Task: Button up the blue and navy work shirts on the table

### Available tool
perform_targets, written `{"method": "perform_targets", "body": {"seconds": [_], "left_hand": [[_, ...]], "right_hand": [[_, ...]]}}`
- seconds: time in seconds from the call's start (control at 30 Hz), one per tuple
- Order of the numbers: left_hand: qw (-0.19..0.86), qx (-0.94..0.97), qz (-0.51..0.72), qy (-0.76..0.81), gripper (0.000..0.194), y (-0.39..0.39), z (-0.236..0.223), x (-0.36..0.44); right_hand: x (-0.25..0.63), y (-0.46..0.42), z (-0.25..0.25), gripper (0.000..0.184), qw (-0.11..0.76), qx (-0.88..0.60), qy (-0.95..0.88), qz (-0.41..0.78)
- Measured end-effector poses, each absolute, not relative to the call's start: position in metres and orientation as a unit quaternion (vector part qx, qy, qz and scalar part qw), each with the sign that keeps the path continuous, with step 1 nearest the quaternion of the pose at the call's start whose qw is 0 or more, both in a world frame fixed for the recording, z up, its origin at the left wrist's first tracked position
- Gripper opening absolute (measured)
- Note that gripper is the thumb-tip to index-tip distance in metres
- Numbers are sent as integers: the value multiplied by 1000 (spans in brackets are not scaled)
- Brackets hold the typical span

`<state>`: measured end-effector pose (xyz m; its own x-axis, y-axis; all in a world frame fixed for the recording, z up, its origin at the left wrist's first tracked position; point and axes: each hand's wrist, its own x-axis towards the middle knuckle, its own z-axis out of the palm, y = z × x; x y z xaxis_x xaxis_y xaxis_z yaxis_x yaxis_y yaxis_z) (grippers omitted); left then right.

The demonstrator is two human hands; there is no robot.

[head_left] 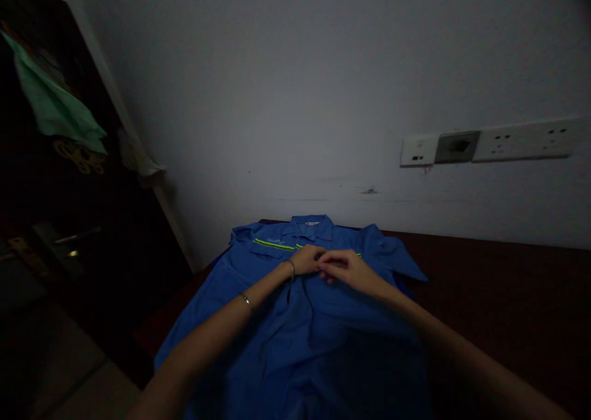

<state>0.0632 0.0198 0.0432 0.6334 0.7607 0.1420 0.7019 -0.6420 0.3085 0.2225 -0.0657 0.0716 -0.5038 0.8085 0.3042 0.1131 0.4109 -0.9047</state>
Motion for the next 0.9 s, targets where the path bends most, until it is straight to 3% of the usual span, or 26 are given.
{"method": "perform_targets", "body": {"seconds": [0.1,0.27,0.43,0.63,0.9], "left_hand": [[101,876,167,442,24,43,25,72],[174,810,247,503,27,65,-1,71],[201,799,274,496,27,61,-11,70],[97,834,250,482,25,48,-14,72],[89,837,233,487,26,42,-8,73]], "right_hand": [[247,-28,47,28,403,-385,-730,395],[266,9,15,25,336,-462,-777,265],[256,30,7,22,285,-481,-797,229],[247,51,7,17,230,-502,-777,301],[245,63,13,12,181,-509,-725,427]]}}
